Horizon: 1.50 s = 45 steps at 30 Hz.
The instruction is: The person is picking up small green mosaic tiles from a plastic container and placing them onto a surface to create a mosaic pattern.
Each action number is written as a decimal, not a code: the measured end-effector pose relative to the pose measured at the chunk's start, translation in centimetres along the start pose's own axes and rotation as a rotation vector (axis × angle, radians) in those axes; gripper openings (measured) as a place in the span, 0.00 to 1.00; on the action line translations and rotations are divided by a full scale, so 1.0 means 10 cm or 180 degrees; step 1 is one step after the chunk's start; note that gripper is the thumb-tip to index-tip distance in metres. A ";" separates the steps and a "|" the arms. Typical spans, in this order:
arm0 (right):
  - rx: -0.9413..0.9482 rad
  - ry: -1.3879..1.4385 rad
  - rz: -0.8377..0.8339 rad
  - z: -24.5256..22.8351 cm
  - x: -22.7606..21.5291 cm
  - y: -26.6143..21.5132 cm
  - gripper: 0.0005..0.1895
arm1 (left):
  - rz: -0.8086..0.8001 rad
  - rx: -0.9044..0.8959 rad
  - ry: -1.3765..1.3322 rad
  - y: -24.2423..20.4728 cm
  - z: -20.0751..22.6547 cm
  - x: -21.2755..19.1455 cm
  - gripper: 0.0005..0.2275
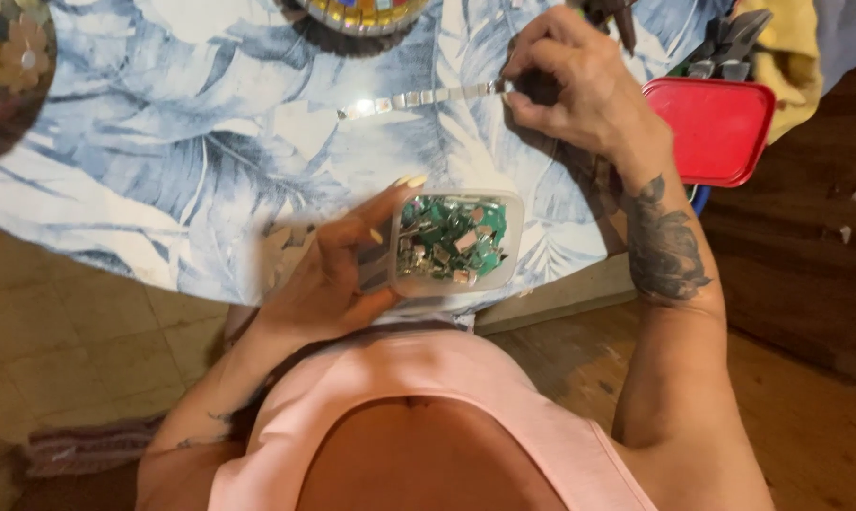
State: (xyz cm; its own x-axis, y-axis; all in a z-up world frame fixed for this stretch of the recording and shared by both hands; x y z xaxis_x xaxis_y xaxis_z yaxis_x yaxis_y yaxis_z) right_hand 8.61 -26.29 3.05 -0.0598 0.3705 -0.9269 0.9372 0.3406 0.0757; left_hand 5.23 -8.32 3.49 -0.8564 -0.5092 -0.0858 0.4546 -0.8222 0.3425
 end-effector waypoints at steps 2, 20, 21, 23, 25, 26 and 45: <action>-0.0048 -0.0166 0.0123 -0.05 -0.08 -0.07 0.09 | 0.0023 0.0127 -0.0002 -0.03 0.00 0.00 0.22; -0.0652 -0.0564 -0.0285 -1.44 0.06 -0.17 0.10 | 0.0076 0.0379 0.0111 -0.13 -0.02 0.07 0.17; -0.0702 -0.0607 -0.0339 -1.48 0.12 -0.16 0.13 | 0.0115 0.0301 0.0225 -0.15 -0.07 0.08 0.19; -0.0749 -0.0635 -0.0505 -1.53 0.22 -0.14 0.06 | 0.0159 0.0312 0.0361 -0.22 -0.14 0.09 0.20; -0.0805 -0.0656 -0.0672 -1.51 0.29 -0.14 0.04 | 0.0211 0.0313 0.0501 -0.23 -0.16 0.07 0.21; -0.0826 -0.0752 -0.0694 -1.47 0.31 -0.16 0.01 | 0.0086 0.0372 0.0409 -0.21 -0.12 0.10 0.19; -0.0813 -0.0561 -0.0611 -1.45 0.08 -0.25 0.09 | 0.0052 0.0599 0.0123 -0.13 0.01 0.09 0.18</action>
State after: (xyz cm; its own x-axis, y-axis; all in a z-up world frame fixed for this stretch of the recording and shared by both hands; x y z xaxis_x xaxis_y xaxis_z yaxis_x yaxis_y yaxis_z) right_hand 1.20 -14.33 7.43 -0.1451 0.1318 -0.9806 0.7972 0.6025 -0.0370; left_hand 3.87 -7.70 3.04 -0.8375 -0.5345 -0.1136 0.4114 -0.7536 0.5127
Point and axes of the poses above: each hand's wrist, its own y-axis towards the middle knuckle, its own x-axis out of the palm, z = x × y, the point moved 10 cm from there along y, towards the middle knuckle, and after that the axes turned 5 degrees about -y, right-handed, at the moved point
